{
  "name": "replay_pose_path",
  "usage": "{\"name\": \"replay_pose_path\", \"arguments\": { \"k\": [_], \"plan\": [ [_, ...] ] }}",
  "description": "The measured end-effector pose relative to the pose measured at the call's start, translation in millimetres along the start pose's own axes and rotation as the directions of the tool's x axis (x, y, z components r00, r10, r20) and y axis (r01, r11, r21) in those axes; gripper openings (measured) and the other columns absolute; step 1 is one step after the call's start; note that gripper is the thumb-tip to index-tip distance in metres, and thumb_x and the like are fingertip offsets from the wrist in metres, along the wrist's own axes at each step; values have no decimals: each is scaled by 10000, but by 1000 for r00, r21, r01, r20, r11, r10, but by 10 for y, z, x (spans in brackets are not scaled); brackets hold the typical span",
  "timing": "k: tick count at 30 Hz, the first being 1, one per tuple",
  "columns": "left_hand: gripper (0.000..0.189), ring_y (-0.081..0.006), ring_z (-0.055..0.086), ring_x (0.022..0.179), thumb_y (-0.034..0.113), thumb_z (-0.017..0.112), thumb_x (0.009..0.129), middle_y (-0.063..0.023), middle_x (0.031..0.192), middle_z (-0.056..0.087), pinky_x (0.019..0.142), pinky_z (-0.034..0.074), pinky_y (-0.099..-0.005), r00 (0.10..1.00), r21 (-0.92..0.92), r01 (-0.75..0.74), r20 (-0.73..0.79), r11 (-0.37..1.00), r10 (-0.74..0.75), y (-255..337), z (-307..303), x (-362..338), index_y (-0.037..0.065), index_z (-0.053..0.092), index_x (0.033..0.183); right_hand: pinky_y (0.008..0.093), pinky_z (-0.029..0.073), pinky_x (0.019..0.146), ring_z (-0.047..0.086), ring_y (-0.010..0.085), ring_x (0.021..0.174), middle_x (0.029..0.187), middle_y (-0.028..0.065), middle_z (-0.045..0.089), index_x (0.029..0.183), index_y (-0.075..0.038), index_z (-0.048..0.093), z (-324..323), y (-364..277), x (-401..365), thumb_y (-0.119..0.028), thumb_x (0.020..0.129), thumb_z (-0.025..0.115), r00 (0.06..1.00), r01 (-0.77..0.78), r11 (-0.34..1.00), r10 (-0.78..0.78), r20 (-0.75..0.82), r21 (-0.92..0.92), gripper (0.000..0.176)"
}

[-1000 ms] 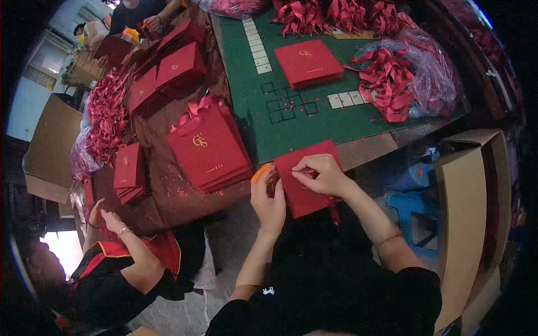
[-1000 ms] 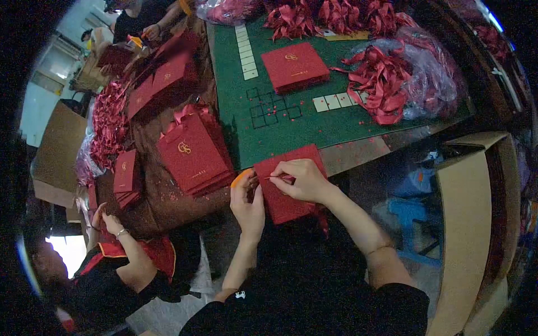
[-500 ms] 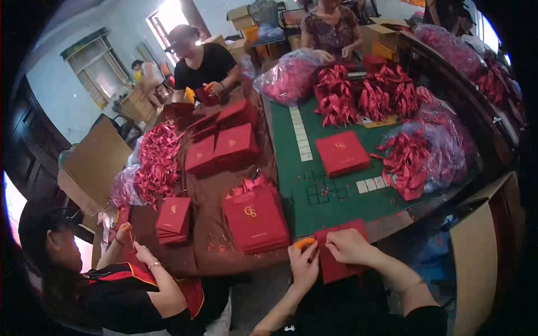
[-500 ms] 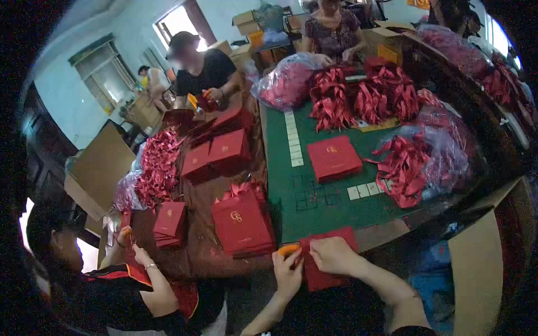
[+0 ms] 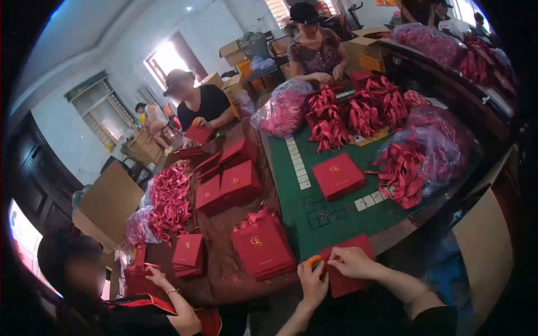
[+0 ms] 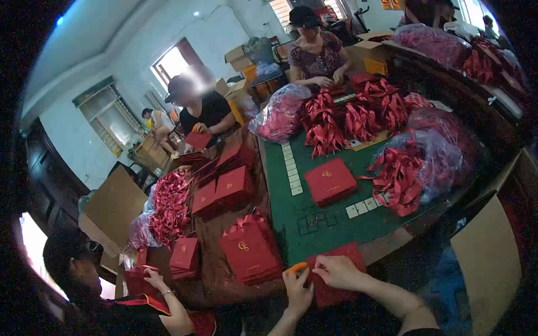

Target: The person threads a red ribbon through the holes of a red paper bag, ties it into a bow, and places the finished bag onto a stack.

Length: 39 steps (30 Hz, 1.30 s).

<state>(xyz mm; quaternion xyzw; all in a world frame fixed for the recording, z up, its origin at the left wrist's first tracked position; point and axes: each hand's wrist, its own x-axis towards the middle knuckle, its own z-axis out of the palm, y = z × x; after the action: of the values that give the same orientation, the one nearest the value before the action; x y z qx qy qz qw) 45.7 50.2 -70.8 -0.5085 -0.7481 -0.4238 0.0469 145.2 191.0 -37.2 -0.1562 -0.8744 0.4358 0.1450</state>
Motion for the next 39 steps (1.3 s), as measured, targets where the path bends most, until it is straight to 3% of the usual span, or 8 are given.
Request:
{"name": "replay_pose_path", "arguments": {
  "k": [3,11,18,20,26,29,34,39],
  "plan": [
    [277,-354,467,1053,31,684,773,-138,1103,548,898,374,-480,987,182,-103,137,978,79,-25,61,-41,60,653,1047,368,504,626,654,292,752,800,124,654,855,-40,613,89,136,-31,-185,852,656,992,89,996,-89,-87,1,151],
    [204,-329,505,1010,11,690,735,-120,1058,589,865,396,-451,999,71,5,-48,997,-2,-10,207,36,29,674,937,308,509,654,667,188,777,837,112,667,891,-33,629,56,241,-9,-146,854,671,995,57,967,-34,-97,247,126],
    [134,-333,622,854,-12,644,753,-147,966,615,726,510,-393,978,52,-178,124,983,170,-28,4,269,7,656,884,285,493,639,650,147,761,792,69,644,1098,-31,517,-137,379,47,-155,885,660,993,68,918,-101,65,390,285],
    [120,-330,632,839,-12,640,753,-145,952,617,714,521,-387,959,54,-250,149,967,239,-174,-19,253,4,653,871,340,499,647,631,181,688,766,93,622,1088,-29,493,-302,299,57,-185,904,644,937,-138,919,0,350,369,285],
    [93,-313,646,833,-7,629,765,-135,926,612,694,536,-370,940,-44,-247,230,968,250,-184,-108,277,-5,638,858,273,490,598,654,129,644,706,60,649,1014,-48,505,-296,315,77,-166,868,683,924,-222,893,64,377,393,259],
    [102,-311,641,876,-4,633,754,-129,922,610,752,522,-375,956,1,-181,234,984,175,-130,-140,266,9,642,855,266,494,578,648,110,655,709,57,649,978,-37,501,-254,349,49,-135,858,693,938,-187,882,30,345,433,247],
    [87,-277,614,1037,18,665,727,-113,934,607,917,436,-441,874,240,-471,260,849,411,-40,-216,298,39,672,810,248,507,591,620,94,666,715,40,630,938,-17,519,-215,350,64,-77,839,704,946,-248,810,86,312,531,218],
    [91,-271,562,1103,71,645,769,-101,1005,610,929,411,-446,923,331,-381,190,863,335,-115,-487,140,16,658,840,306,511,645,632,114,721,783,60,641,968,-28,533,-230,352,108,-127,845,706,917,-275,850,92,387,449,235]
  ]
}}
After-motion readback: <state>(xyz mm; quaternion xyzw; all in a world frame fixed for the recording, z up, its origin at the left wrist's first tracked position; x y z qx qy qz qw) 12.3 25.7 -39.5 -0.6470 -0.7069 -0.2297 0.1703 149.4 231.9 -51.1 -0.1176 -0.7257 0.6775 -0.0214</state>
